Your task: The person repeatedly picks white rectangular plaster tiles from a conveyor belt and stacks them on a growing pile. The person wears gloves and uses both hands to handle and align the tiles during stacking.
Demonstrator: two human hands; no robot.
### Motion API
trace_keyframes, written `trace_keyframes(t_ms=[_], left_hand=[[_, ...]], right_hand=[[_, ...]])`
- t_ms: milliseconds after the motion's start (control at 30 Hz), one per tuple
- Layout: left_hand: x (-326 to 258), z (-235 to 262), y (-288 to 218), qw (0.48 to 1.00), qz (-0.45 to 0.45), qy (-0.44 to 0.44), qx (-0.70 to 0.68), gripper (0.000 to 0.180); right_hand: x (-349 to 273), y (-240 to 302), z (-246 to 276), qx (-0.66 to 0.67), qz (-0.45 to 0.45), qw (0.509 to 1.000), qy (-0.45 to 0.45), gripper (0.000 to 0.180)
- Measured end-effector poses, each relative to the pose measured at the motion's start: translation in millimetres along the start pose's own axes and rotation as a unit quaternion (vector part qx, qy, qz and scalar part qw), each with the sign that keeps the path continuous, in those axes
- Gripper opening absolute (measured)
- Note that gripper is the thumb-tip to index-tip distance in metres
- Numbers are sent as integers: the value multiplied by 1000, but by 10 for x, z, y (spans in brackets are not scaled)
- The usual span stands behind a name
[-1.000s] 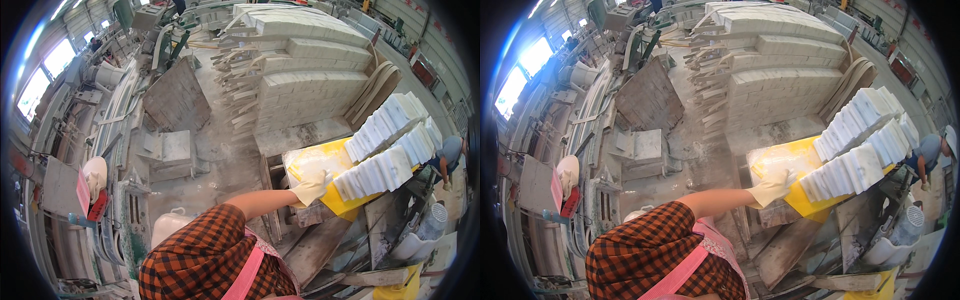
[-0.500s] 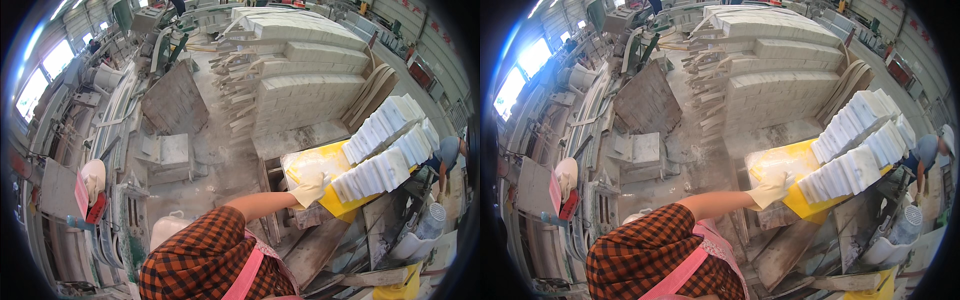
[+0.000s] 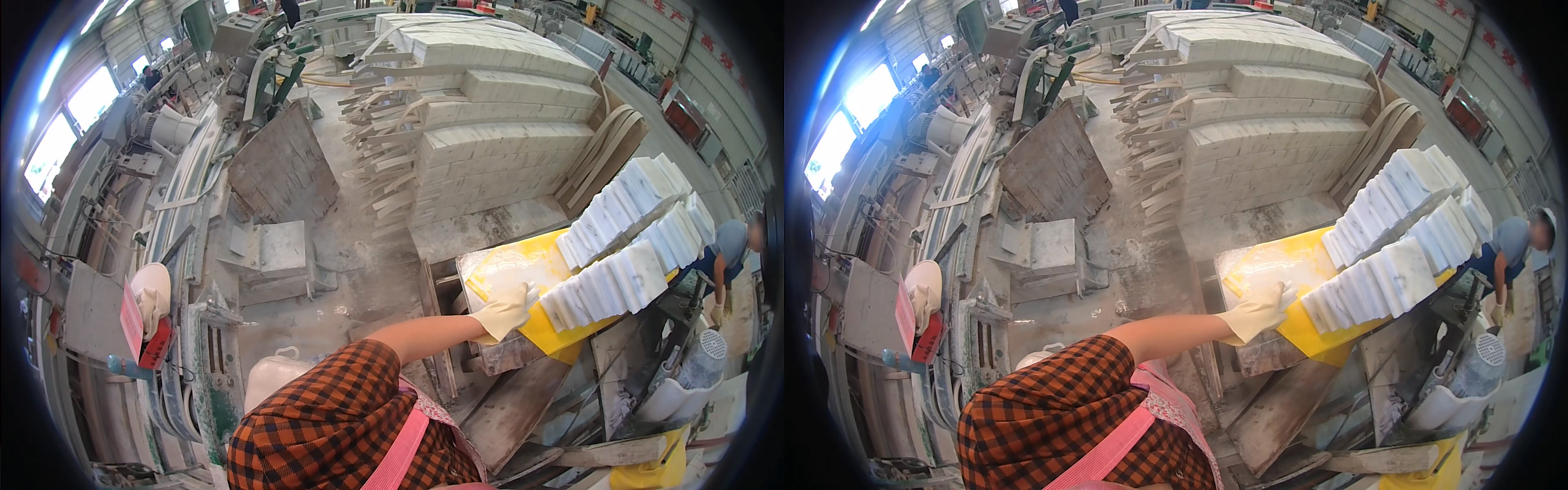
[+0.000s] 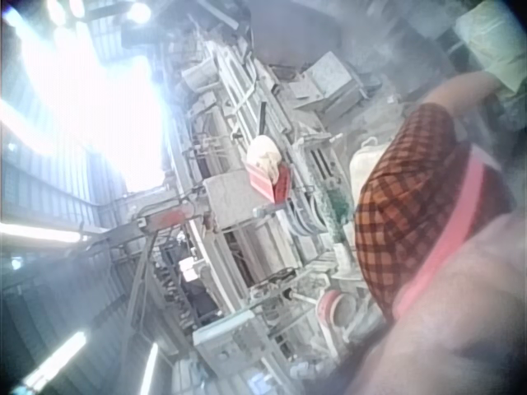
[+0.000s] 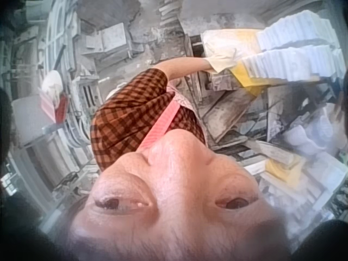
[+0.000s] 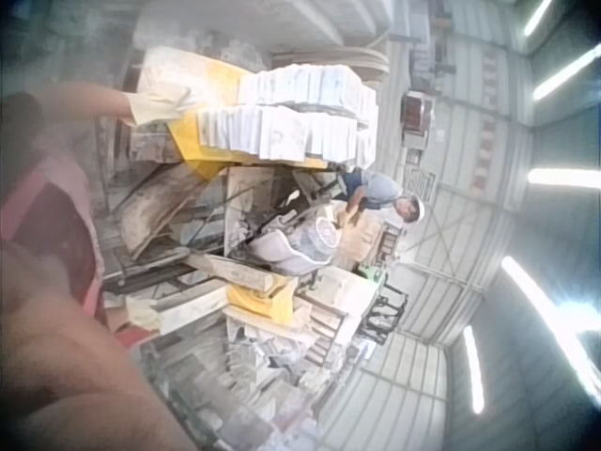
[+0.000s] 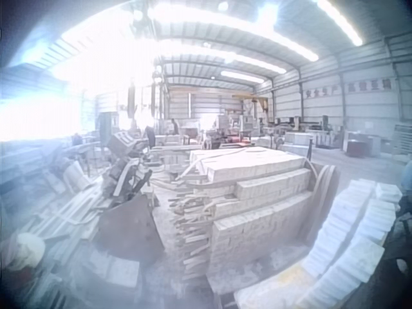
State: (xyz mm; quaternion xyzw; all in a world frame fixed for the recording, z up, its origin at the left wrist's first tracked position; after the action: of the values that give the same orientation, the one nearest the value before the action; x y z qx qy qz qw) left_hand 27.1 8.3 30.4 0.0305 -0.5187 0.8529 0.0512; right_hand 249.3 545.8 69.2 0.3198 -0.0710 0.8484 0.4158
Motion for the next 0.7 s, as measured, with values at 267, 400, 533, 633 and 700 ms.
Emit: trace_keyframes(t_ms=[267,400,533,633,700], left_hand=[[4,46,-6,996,39,78,-5,43],[8,10,26,998,36,54,-16,44],[82,-61,65,997,66,26,-9,43],[119,-117,111,998,61,16,9,40],[120,-151,156,999,51,12,12,40]], right_hand=[[-104,-31,39,-7,-8,1000,12,60],[-118,-9,32,-6,-9,1000,16,60],[-81,14,2,0,-10,1000,18,59],[-47,28,-28,1,-4,1000,19,59],[-25,28,-41,0,-5,1000,19,58]])
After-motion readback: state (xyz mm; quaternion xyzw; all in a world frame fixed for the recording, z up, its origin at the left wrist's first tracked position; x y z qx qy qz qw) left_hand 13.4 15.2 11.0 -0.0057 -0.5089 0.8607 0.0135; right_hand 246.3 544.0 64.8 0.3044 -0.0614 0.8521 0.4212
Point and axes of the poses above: each hand's wrist, its own x-axis towards the middle knuckle, its own z-axis out of the back of the hand, y = z × x, the point moved 2 cm from there along x, towards the middle knuckle, and after that the axes turned 7 degrees about -y, right-handed, at the moved point
